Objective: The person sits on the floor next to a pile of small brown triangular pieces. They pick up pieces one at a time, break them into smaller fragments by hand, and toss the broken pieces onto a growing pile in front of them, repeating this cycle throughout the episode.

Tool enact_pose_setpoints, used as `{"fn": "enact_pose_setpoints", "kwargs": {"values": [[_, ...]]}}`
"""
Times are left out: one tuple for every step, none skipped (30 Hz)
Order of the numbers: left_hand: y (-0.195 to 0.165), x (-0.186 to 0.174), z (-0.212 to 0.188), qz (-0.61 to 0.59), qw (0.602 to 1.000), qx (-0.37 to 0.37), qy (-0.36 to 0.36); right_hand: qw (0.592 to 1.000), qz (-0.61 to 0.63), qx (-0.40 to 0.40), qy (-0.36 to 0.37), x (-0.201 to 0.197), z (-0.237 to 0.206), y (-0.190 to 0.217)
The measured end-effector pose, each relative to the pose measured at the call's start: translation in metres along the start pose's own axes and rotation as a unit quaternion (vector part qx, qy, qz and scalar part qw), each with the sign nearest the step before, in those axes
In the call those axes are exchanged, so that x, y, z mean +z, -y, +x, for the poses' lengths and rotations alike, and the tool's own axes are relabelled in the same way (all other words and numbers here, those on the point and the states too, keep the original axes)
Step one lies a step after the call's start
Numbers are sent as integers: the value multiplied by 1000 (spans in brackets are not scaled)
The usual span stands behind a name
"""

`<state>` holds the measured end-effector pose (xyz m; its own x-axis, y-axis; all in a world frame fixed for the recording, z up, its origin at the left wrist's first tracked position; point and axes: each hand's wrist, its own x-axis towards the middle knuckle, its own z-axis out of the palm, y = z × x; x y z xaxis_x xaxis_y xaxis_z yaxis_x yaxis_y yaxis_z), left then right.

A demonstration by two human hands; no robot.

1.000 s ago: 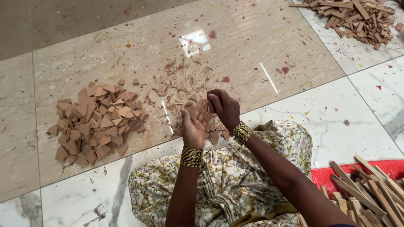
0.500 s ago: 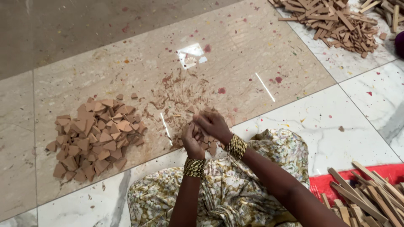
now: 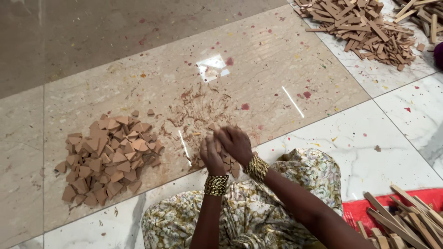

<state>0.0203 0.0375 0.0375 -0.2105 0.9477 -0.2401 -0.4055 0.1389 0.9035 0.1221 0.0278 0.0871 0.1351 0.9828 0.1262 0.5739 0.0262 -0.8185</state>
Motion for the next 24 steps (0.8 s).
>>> {"fn": "enact_pose_setpoints", "kwargs": {"values": [[1, 0, 1, -6, 999, -27, -16, 1000, 8, 5, 17, 2, 1, -3], [3, -1, 3, 5, 1000, -8, -3, 999, -18, -27, -2, 4, 2, -5], [6, -2, 6, 17, 1000, 5, 8, 997, -45, -55, -16, 5, 2, -8], [12, -5, 7, 32, 999, 17, 18, 994, -70, -80, -29, 5, 2, -9], [16, -7, 10, 34, 996, 64, 42, 992, -68, -92, -61, 6, -2, -10], [23, -6, 13, 35, 991, 110, 66, 988, -67, -104, -89, 4, 0, -11], [30, -5, 11, 36, 984, 153, 87, 984, -66, -116, -114, 0, 4, -12], [34, -8, 9, 14, 992, 104, 67, 991, -64, -96, -67, -1, -6, -12], [33, -12, 11, -8, 997, 57, 47, 995, -59, -78, -21, -2, -13, -10], [28, -9, 18, -34, 999, 16, 31, 996, -57, -65, 20, -6, -13, -7], [21, -5, 22, -64, 996, 35, 46, 995, -52, -84, 11, -11, -16, -4], [15, -8, 20, -91, 993, 50, 59, 994, -44, -97, 5, -13, -25, -1], [9, -12, 14, -117, 988, 66, 74, 993, -37, -111, -4, -16, -32, 1], [2, -11, 9, -158, 981, 29, 105, 996, -1, -90, -11, -23, -30, 4], [-4, -8, 5, -201, 970, -4, 138, 996, 34, -73, -20, -33, -22, 6], [-10, -5, 1, -241, 955, -38, 171, 996, 71, -54, -29, -38, -19, 11], [-14, -1, -3, -260, 951, -58, 160, 993, 107, -40, -19, -40, -20, 15], [-18, 3, -6, -278, 946, -78, 150, 989, 143, -25, -10, -43, -24, 19], [-21, 7, -9, -295, 940, -99, 140, 984, 179, -10, -2, -43, -26, 23], [-24, 10, -13, -279, 948, -105, 115, 990, 130, -43, -20, -42, -24, 27], [-26, 14, -18, -263, 954, -109, 90, 993, 80, -78, -38, -41, -21, 31], [-27, 17, -23, -249, 960, -113, 62, 992, 29, -111, -53, -41, -19, 33], [-28, 16, -30, -211, 972, -57, 92, 994, 25, -93, -54, -42, -19, 34], [-29, 14, -36, -171, 978, 1, 119, 995, 21, -75, -54, -43, -16, 35]]}}
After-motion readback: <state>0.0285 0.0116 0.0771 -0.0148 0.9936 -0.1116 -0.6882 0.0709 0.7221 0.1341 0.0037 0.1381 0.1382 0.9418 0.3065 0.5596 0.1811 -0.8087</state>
